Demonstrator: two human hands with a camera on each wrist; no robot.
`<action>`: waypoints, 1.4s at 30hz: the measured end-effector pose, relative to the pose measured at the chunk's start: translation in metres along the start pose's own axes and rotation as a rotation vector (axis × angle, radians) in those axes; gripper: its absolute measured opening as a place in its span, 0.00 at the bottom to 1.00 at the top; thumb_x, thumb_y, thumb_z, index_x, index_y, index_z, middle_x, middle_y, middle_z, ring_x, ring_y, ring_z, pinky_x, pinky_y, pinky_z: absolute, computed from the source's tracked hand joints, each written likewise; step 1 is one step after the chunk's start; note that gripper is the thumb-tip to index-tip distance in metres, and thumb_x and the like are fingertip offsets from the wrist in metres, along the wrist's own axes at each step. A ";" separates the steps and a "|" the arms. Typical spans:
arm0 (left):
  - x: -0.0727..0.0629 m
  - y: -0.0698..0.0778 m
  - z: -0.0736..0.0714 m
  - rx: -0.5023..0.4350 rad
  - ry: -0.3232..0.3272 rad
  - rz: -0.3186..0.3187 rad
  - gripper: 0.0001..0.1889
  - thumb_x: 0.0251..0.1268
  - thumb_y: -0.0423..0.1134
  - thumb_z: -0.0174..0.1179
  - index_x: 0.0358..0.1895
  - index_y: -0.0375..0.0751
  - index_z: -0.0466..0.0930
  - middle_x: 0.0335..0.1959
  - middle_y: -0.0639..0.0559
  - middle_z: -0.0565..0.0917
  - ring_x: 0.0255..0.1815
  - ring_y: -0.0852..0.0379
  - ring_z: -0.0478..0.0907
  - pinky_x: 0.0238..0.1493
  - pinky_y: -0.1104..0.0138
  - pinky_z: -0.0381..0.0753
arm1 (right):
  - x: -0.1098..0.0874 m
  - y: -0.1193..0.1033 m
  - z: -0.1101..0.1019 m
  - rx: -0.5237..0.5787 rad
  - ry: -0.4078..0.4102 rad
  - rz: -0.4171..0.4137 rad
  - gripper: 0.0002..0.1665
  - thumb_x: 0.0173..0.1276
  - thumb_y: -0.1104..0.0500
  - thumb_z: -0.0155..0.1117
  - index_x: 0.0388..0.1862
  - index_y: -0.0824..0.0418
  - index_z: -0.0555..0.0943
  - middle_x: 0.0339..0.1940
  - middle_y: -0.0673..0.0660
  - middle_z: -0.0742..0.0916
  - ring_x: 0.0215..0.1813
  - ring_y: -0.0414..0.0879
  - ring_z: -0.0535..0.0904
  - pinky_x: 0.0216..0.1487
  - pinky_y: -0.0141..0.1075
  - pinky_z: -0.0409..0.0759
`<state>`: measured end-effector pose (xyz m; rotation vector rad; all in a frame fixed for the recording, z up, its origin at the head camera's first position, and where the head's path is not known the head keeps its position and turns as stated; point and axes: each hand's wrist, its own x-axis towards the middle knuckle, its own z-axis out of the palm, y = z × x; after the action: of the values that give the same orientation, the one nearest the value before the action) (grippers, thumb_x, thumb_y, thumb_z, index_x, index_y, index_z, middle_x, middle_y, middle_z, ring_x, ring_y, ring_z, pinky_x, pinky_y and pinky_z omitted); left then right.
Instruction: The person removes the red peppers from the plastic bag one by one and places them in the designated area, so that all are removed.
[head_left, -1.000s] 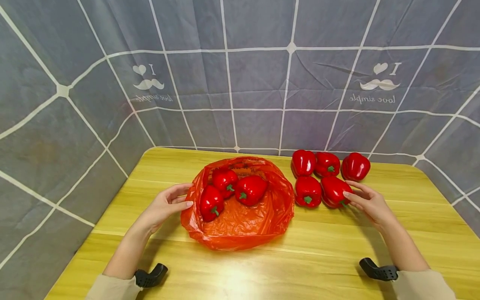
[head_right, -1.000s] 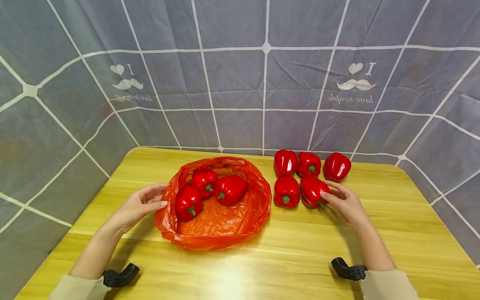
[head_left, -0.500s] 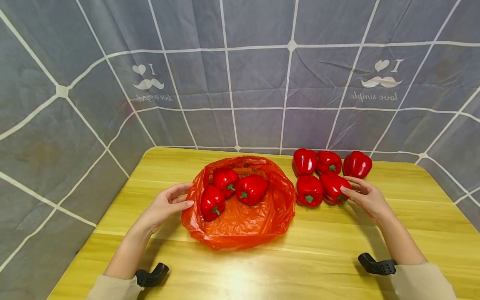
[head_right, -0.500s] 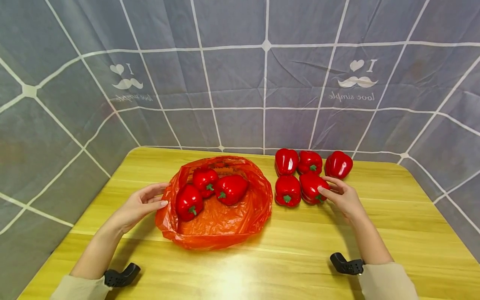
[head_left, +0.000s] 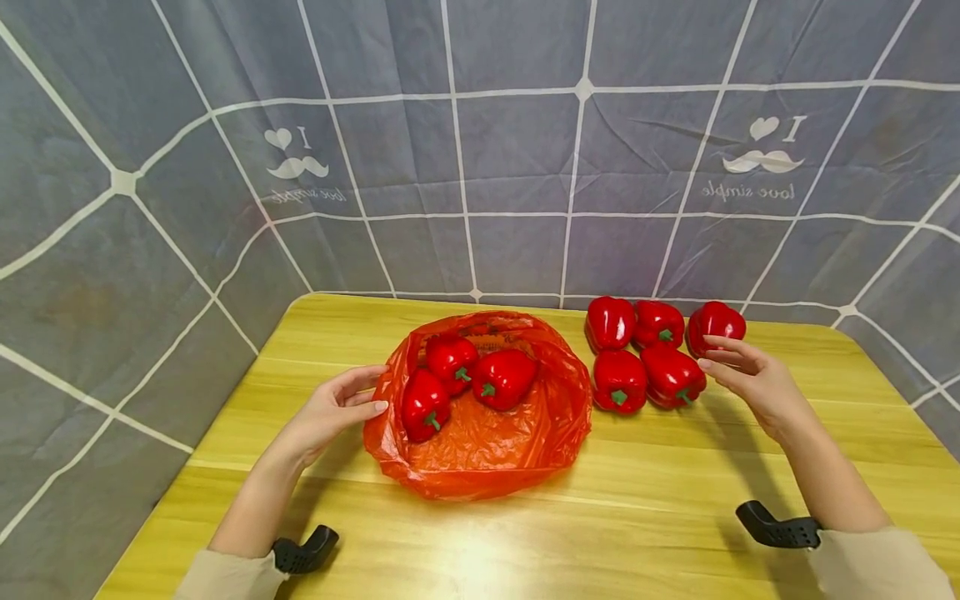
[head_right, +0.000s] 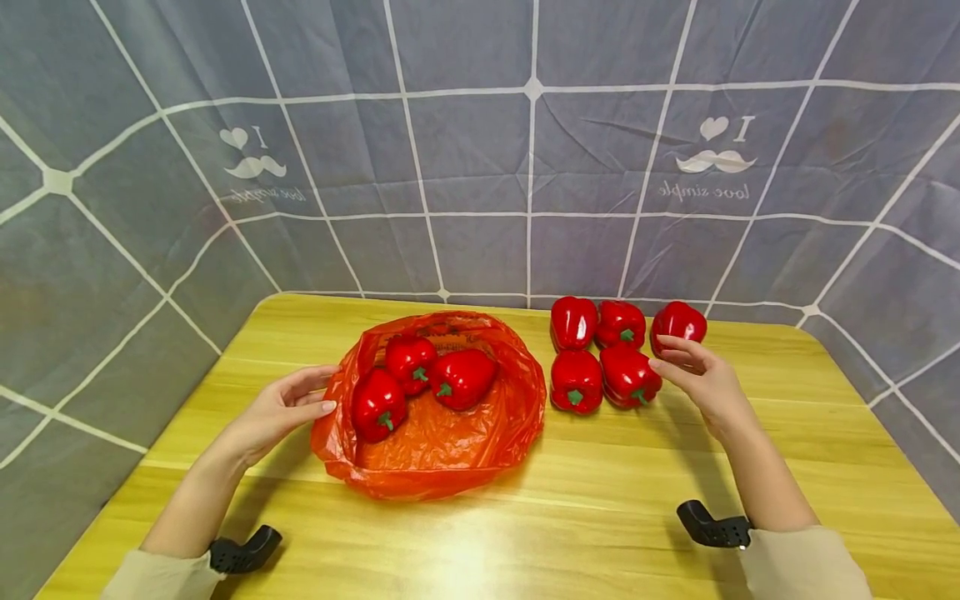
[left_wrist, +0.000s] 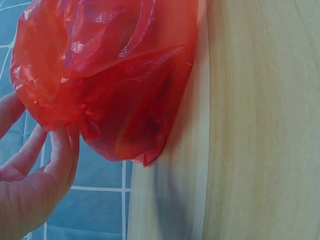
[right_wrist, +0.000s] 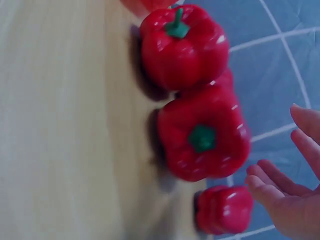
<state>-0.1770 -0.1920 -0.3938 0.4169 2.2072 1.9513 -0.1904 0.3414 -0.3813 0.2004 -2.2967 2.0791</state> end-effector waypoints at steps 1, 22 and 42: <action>0.000 0.001 0.000 -0.001 -0.001 0.001 0.29 0.60 0.26 0.59 0.63 0.21 0.60 0.58 0.30 0.69 0.47 0.63 0.78 0.48 0.70 0.77 | 0.000 -0.004 0.001 -0.019 -0.002 -0.006 0.21 0.66 0.67 0.58 0.50 0.42 0.78 0.41 0.39 0.83 0.43 0.29 0.78 0.42 0.20 0.75; -0.001 0.004 0.002 -0.011 -0.005 -0.019 0.29 0.59 0.27 0.59 0.63 0.22 0.60 0.58 0.32 0.70 0.47 0.61 0.78 0.48 0.70 0.77 | 0.014 -0.062 0.080 -0.268 -0.210 0.034 0.30 0.66 0.55 0.61 0.65 0.61 0.68 0.57 0.63 0.76 0.50 0.40 0.77 0.51 0.38 0.77; -0.001 0.009 0.003 -0.010 -0.001 -0.032 0.29 0.60 0.26 0.59 0.63 0.22 0.60 0.59 0.30 0.68 0.47 0.62 0.78 0.48 0.70 0.77 | 0.030 -0.042 0.166 -0.124 -0.417 0.113 0.32 0.62 0.61 0.65 0.63 0.69 0.68 0.53 0.71 0.78 0.51 0.51 0.77 0.56 0.48 0.74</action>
<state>-0.1747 -0.1888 -0.3853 0.3788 2.1892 1.9449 -0.2051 0.1702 -0.3537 0.5611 -2.7175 2.0998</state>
